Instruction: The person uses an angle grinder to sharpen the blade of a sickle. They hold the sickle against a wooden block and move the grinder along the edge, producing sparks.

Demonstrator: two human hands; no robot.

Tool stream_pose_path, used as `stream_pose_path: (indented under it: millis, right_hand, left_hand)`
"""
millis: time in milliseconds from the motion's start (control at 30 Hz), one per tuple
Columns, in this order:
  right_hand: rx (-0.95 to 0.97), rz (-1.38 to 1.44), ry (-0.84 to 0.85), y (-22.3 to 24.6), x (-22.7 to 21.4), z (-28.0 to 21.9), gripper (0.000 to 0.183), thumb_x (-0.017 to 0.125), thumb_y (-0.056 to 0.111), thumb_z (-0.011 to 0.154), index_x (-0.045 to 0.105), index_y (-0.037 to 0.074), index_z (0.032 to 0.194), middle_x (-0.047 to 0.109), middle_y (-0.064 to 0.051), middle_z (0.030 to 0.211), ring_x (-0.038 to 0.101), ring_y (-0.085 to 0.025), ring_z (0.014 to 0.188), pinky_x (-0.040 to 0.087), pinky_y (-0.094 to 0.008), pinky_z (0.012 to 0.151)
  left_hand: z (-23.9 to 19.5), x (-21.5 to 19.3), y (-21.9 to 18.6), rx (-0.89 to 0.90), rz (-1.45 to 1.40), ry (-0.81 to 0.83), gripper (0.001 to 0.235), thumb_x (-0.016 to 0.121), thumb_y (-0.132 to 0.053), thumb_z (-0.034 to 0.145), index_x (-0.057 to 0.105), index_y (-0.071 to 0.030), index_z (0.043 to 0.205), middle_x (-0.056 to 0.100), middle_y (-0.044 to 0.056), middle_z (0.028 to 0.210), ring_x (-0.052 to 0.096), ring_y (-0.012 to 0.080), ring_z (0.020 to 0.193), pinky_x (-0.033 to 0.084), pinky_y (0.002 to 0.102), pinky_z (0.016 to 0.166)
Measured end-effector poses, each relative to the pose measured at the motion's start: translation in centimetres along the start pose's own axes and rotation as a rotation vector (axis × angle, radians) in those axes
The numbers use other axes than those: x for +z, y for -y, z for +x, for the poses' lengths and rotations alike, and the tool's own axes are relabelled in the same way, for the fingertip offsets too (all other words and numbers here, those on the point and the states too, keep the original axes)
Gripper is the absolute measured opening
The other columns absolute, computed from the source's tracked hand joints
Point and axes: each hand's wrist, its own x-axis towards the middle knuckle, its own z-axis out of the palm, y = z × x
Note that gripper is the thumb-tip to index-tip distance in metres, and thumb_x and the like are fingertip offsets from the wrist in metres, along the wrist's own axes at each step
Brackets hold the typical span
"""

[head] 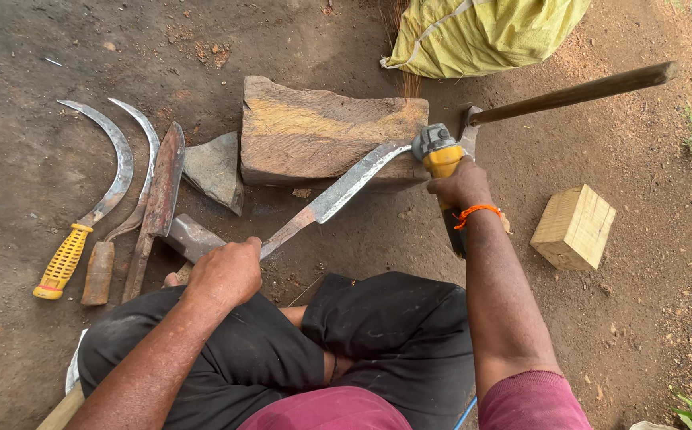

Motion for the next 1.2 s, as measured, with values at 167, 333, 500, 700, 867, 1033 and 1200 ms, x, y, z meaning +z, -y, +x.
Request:
stream_pose_path:
  millis: [167,333,500,700,867,1033,1200]
  right_hand:
    - [-0.078,-0.024,0.007,0.2,0.0,-0.1,0.073,0.087,0.022,0.075,0.052,0.001,0.136,0.07,-0.02,0.117,0.075,-0.028,0.094,0.065,-0.039,0.078]
    - [-0.065,0.005,0.005,-0.4,-0.3,0.5,0.076,0.087,0.024,0.072,0.052,0.002,0.136,0.07,-0.021,0.118,0.075,-0.032,0.1,0.065,-0.042,0.084]
    - [-0.165,-0.018,0.003,-0.9,1.4,2.0,0.071,0.088,0.028,0.068,0.061,-0.001,0.127,0.072,-0.022,0.117,0.073,-0.034,0.104,0.06,-0.043,0.09]
    - [-0.229,-0.022,-0.039,-2.4,1.8,4.1,0.077,0.09,0.032,0.064,0.062,0.0,0.128,0.074,-0.023,0.117,0.073,-0.035,0.107,0.059,-0.043,0.092]
    - [-0.201,-0.028,0.017,-1.9,2.2,3.9,0.079,0.09,0.029,0.064,0.059,0.001,0.132,0.074,-0.021,0.117,0.074,-0.033,0.105,0.06,-0.042,0.092]
    - [-0.198,0.001,0.016,-1.9,1.4,4.4,0.076,0.09,0.031,0.064,0.062,-0.001,0.128,0.076,-0.023,0.115,0.076,-0.034,0.103,0.061,-0.042,0.09]
    - [-0.313,-0.111,-0.007,-0.7,2.4,3.9,0.078,0.093,0.036,0.062,0.064,-0.002,0.124,0.076,-0.023,0.112,0.074,-0.035,0.104,0.059,-0.041,0.091]
  left_hand:
    - [0.3,-0.1,0.2,-0.002,0.001,0.019,0.025,0.058,-0.007,0.092,0.06,-0.002,0.117,0.074,0.025,0.101,0.074,0.0383,0.103,0.057,0.052,0.092]
    - [0.2,0.0,-0.2,-0.026,0.014,0.051,0.028,0.057,-0.007,0.094,0.06,-0.002,0.121,0.074,0.024,0.101,0.076,0.0359,0.101,0.059,0.049,0.09]
    - [0.0,-0.5,-0.2,-0.022,-0.011,0.023,0.032,0.058,-0.005,0.093,0.06,-0.003,0.124,0.073,0.023,0.103,0.074,0.0367,0.101,0.059,0.049,0.088]
    - [-0.1,0.1,0.1,0.028,-0.023,-0.024,0.028,0.061,-0.005,0.089,0.063,-0.003,0.117,0.074,0.023,0.104,0.074,0.0377,0.102,0.058,0.049,0.091]
    - [-0.1,-0.3,0.4,0.03,-0.059,-0.02,0.032,0.064,-0.002,0.084,0.063,-0.003,0.116,0.072,0.023,0.108,0.071,0.0384,0.108,0.056,0.05,0.094]
    - [-0.1,-0.4,-0.2,0.031,-0.061,0.03,0.033,0.064,-0.003,0.086,0.061,-0.002,0.119,0.072,0.023,0.111,0.071,0.038,0.109,0.056,0.05,0.095]
    - [-0.9,-1.2,0.6,0.028,-0.078,-0.05,0.03,0.064,-0.005,0.085,0.067,-0.004,0.115,0.071,0.022,0.114,0.067,0.0389,0.113,0.055,0.051,0.095]
